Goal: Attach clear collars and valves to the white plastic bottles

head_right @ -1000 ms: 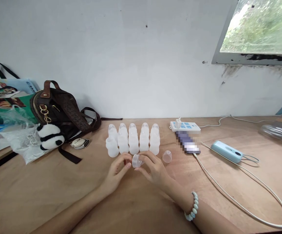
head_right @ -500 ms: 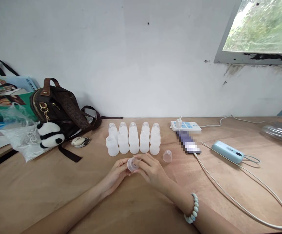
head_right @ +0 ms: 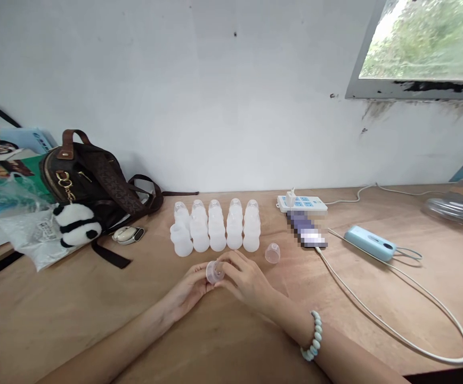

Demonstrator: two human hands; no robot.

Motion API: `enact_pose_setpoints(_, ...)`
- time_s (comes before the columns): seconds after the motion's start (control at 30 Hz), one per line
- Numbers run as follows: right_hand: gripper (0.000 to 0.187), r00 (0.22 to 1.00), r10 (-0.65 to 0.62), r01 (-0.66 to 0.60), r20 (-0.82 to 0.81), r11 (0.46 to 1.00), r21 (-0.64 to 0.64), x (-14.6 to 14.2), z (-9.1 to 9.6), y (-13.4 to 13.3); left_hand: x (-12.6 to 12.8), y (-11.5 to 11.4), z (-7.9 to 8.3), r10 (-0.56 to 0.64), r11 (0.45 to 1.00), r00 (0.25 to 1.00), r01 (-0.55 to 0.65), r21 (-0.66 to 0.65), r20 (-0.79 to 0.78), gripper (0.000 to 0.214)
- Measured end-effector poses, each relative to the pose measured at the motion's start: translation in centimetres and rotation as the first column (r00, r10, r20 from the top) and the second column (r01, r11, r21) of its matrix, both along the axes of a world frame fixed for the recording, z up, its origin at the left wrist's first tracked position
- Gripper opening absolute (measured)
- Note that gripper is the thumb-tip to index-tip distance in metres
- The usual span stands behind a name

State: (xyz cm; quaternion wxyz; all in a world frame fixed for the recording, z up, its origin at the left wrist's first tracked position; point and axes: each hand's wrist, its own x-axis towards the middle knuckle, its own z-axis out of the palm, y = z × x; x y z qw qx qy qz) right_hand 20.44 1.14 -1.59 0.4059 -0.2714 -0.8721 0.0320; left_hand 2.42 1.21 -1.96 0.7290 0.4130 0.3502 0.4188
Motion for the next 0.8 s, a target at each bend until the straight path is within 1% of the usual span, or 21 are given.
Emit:
enact_pose_setpoints(0.03, 0.012, 1.000, -0.003, 0.003, -0.001, 1.000, -0.017, 0.01, -0.08, 0.00, -0.02, -0.03, 0.08, 0.001, 1.000, 1.000, -0.001, -0.007, -0.002, 0.014)
enact_pose_setpoints(0.13, 0.028, 1.000, -0.031, 0.031, 0.002, 0.998, -0.056, 0.02, -0.14, -0.16, -0.11, -0.13, 0.17, 0.013, 0.999, 1.000, -0.013, -0.030, -0.008, 0.012)
enact_pose_setpoints(0.2, 0.032, 1.000, -0.018, 0.018, 0.006, 0.995, -0.095, -0.02, 0.00, -0.36, -0.15, -0.18, 0.08, 0.029, 0.999, 1.000, -0.029, -0.041, -0.012, 0.012)
enact_pose_setpoints(0.27, 0.031, 1.000, 0.026, -0.028, -0.017, 0.987, -0.158, -0.11, 0.21, -0.52, -0.15, -0.19, -0.08, 0.038, 0.998, 0.999, -0.038, -0.048, -0.015, 0.012)
enact_pose_setpoints(0.33, 0.029, 0.995, 0.059, -0.075, -0.076, 0.970, -0.233, -0.21, 0.38, -0.61, -0.11, -0.17, -0.24, 0.028, 0.998, 0.999, -0.028, -0.053, -0.016, 0.015)
enact_pose_setpoints(0.43, 0.028, 0.983, 0.058, -0.112, -0.175, 0.942, -0.317, -0.39, 0.46, -0.59, -0.06, -0.14, -0.30, 0.002, 0.998, 1.000, -0.002, -0.056, -0.008, 0.019)
enact_pose_setpoints(0.6, 0.033, 0.962, 0.044, -0.143, -0.270, 0.922, -0.360, -0.63, 0.36, -0.45, -0.05, -0.18, -0.17, -0.029, 0.997, 0.999, 0.030, -0.076, 0.019, 0.020)
enact_pose_setpoints(0.8, 0.035, 0.941, 0.032, -0.172, -0.337, 0.902, -0.395, -0.73, 0.43, -0.61, 0.14, -0.37, 0.04, 0.018, 0.993, 0.998, -0.012, -0.116, 0.056, 0.016)
